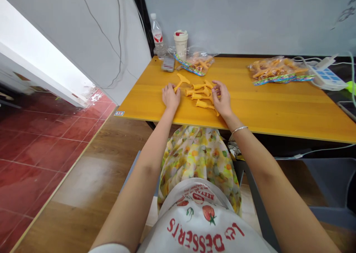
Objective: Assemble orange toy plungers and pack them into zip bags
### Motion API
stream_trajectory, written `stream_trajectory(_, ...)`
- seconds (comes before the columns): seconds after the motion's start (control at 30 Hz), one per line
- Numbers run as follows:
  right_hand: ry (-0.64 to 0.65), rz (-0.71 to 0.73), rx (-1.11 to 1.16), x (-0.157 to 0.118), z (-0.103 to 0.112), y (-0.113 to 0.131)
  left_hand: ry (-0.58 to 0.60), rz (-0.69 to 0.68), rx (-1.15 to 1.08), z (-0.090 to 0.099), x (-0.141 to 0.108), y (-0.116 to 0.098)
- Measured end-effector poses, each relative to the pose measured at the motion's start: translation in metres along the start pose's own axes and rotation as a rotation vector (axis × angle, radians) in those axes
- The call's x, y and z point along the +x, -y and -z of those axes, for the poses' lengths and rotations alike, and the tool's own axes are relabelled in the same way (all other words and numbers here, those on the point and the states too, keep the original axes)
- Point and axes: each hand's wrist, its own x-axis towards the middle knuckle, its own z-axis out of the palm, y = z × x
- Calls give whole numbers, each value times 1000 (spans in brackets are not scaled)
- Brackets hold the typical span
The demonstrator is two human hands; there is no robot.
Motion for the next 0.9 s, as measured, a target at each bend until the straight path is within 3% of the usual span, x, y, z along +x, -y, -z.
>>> stream_trajectory(0.17, -1, -16, 6, 0, -1, -2, 54, 70, 54, -5, 2, 4)
stream_trajectory(0.27, -23, -10, 7, 1, 1, -4, 3, 92, 64, 11, 0, -10)
stream_trajectory(0.33, -17, 13, -27, 3, 3, -3, -15, -3, 27, 29, -13, -31)
stream_trajectory(0.4, 52, 52, -95, 6, 2, 6, 70, -287, -39, 46, -39, -62)
stream_trajectory(0.53, 301, 198, -283, 12, -5, 44, 423, -1125, -122, 62, -106, -134)
stream_trajectory(0.6, 400, 305, -365, 15, -7, 65, 517, -1370, -142, 62, -125, -162)
stream_trajectory(0.7, 499, 336, -363, 16, -5, 87, 554, -1381, -18, 61, -125, -177)
stream_trajectory(0.8, 542, 243, -284, 15, -3, 93, 573, -1338, 96, 64, -108, -172)
stream_trajectory(0.9, 542, 191, -261, 4, -4, 88, 612, -1249, 72, 67, -97, -165)
